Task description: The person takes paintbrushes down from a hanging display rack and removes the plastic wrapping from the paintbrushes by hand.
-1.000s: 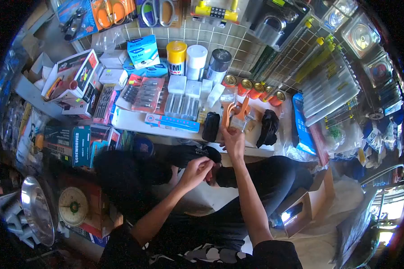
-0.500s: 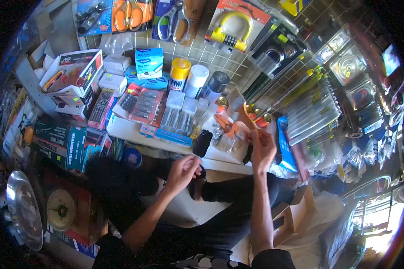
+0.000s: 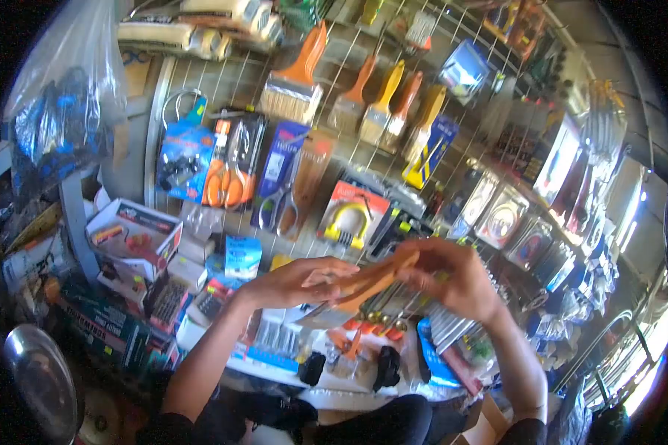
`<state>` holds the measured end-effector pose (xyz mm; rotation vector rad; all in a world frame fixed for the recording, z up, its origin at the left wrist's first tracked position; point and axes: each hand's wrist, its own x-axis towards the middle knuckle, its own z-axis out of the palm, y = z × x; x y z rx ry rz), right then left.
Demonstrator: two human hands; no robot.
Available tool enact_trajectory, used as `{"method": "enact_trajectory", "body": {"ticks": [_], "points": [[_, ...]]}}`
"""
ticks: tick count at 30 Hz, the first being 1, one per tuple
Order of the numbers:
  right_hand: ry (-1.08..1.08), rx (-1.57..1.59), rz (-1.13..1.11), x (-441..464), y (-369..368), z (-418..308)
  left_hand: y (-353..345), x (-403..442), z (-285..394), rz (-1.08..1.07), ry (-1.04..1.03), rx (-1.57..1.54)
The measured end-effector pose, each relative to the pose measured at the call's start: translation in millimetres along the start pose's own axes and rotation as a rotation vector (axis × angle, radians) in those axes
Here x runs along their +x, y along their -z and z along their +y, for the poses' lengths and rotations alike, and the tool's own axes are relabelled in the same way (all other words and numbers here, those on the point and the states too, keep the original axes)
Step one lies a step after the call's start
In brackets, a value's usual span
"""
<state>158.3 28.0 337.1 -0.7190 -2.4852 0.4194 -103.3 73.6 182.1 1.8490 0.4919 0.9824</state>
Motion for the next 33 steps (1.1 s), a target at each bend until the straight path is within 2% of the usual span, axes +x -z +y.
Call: {"method": "enact_trajectory", "body": {"ticks": [2,4,5,7,8,10,11,14,23,27,29,33], "points": [[-0.058,-0.015,0.05,29,23,-15,19,5,2,-0.007,0.01,0.076],[-0.037,-0.012,0.067,58,38,-26,22,8,-2,0.176,-0.35,-0.19],[-0.009,-0.014,0.079,71,42,-33,20,12,3,0.176,-0.36,-0.204],[0.015,-0.145,0.09,94,56,-44,2,23,35,0.385,-0.485,-0.296],[0.073,-0.167,0.095,105,62,-49,-1,31,42,0.381,-0.492,-0.315],[0.146,-0.18,0.119,126,73,-55,-3,47,52,0.586,-0.661,-0.404],[0.161,-0.168,0.142,135,78,-56,1,52,55,0.565,-0.697,-0.424],[0.129,-0.169,0.113,156,87,-63,6,66,55,0.693,-0.734,-0.434],[0.128,-0.138,0.16,171,72,-63,4,74,50,0.685,-0.753,-0.643],[0.083,-0.077,0.266,176,79,-61,8,64,44,0.681,-0.798,-0.673],[0.216,0.048,0.462,188,95,-62,17,59,34,0.828,-0.726,-0.621],[0.263,0.005,0.381,217,118,-71,31,37,28,0.909,-0.631,-0.54]]}}
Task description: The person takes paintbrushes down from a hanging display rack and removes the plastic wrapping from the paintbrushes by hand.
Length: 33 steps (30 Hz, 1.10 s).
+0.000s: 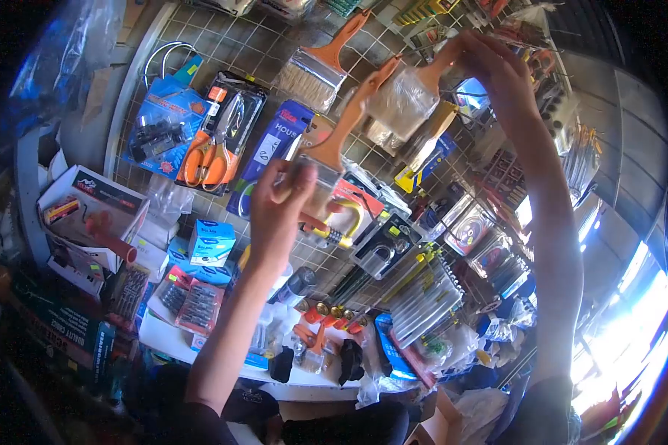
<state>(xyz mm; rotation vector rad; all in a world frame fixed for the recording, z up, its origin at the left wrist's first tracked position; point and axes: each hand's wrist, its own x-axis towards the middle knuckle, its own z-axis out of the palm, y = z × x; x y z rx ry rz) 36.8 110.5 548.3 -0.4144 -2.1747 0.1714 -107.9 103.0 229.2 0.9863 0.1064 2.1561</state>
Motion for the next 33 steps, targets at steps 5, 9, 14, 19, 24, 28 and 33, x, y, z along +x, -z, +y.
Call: {"method": "enact_trajectory", "body": {"ticks": [5,9,14,19,24,28,33], "points": [[0.002,-0.126,0.003,18,-5,3,17,-6,25,0.059,-0.005,0.041],[-0.036,-0.1,-0.027,21,4,10,28,-11,33,0.044,0.022,0.101],[-0.102,-0.14,-0.013,23,-7,19,40,-20,42,0.063,0.065,0.144],[0.027,-0.135,0.093,20,-1,11,51,-19,48,0.09,0.08,0.155],[-0.031,-0.11,0.064,15,3,8,52,-19,49,0.084,0.092,0.175],[-0.106,-0.167,0.02,15,1,9,57,-17,52,0.09,0.096,0.177],[-0.073,-0.176,0.058,19,3,10,61,-15,54,0.153,0.068,0.168]]}}
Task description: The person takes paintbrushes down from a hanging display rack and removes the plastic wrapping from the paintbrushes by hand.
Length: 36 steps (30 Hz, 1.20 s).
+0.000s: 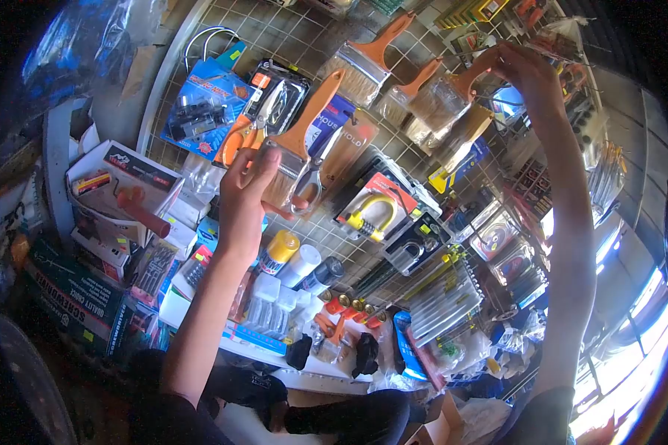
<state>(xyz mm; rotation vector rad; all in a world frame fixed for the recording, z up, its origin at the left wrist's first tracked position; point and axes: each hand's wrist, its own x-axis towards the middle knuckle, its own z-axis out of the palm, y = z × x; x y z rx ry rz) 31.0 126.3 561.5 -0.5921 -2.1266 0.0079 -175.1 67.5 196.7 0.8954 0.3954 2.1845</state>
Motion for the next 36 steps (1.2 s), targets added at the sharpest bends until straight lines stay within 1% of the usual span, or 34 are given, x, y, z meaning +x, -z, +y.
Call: {"method": "enact_trajectory", "body": {"ticks": [3,5,9,11,12,14,18,20,21,23,27,29,30,32,36], "points": [[0.033,0.019,-0.015,6,6,0,3,1,4,0.014,-0.018,0.001],[0.059,0.018,-0.195,2,4,-6,5,2,7,0.007,-0.015,0.003],[0.051,-0.044,-0.154,6,1,-4,8,2,15,0.079,-0.021,0.022],[0.034,-0.051,-0.261,10,4,-2,9,1,18,0.085,-0.034,-0.003],[0.036,-0.049,-0.264,9,1,-3,9,1,18,0.083,-0.027,-0.018],[-0.04,-0.129,-0.158,9,-4,-4,12,2,16,0.082,-0.021,-0.012],[-0.095,-0.182,-0.13,7,-6,-16,15,5,12,0.05,-0.001,-0.029],[-0.083,-0.062,-0.249,16,8,-9,16,6,12,0.026,0.008,-0.043],[-0.085,-0.064,-0.249,17,13,-7,16,6,13,0.029,0.006,-0.039],[-0.047,-0.017,-0.355,20,20,-3,16,5,13,0.033,0.006,-0.037],[-0.12,-0.018,-0.291,17,19,-6,16,5,11,0.014,0.008,-0.041],[-0.037,-0.057,-0.272,21,21,3,16,5,10,0.009,0.014,-0.04],[-0.036,-0.057,-0.271,20,19,0,16,5,8,0.012,0.02,-0.043],[-0.167,-0.048,-0.192,19,13,-6,16,5,7,0.015,0.028,-0.046],[-0.158,-0.153,-0.157,12,4,-13,14,5,7,-0.002,0.017,-0.039]]}}
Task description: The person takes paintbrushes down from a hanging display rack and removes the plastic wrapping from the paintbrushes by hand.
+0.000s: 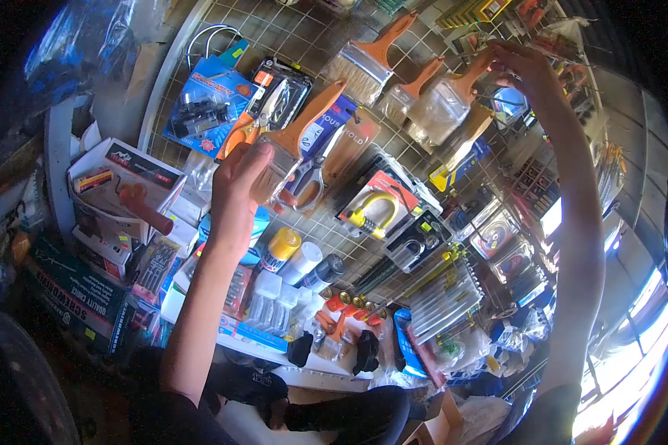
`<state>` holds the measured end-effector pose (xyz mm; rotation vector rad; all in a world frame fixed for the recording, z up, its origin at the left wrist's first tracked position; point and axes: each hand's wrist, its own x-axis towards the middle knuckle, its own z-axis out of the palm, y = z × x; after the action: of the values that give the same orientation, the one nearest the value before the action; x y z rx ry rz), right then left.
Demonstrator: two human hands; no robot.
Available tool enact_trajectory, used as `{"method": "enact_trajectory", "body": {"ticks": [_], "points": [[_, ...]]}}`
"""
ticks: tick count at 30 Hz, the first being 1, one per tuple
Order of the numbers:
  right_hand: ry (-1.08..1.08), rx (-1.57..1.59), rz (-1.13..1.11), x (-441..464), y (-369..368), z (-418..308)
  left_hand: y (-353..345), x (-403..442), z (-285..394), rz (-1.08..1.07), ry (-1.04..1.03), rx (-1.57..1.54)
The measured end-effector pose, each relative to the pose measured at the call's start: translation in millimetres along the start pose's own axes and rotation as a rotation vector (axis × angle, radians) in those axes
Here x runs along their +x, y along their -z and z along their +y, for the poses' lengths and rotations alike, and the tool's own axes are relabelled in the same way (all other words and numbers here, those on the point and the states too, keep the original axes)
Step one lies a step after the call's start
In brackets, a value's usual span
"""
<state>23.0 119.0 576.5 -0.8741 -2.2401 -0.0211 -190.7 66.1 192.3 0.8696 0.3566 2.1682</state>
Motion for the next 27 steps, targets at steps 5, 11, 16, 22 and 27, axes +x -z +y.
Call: {"method": "enact_trajectory", "body": {"ticks": [5,11,16,22,27], "points": [[0.075,-0.007,0.014,12,7,15,0,0,-2,-0.013,-0.023,0.02],[0.168,-0.209,0.03,40,30,30,3,3,-9,0.002,-0.002,0.02],[0.35,-0.366,0.06,46,29,30,7,6,-7,0.017,0.004,-0.012],[0.479,-0.51,0.111,42,24,42,4,2,-1,-0.002,0.007,-0.027],[0.507,-0.7,0.163,38,6,50,5,5,-1,-0.013,-0.019,-0.036]]}}
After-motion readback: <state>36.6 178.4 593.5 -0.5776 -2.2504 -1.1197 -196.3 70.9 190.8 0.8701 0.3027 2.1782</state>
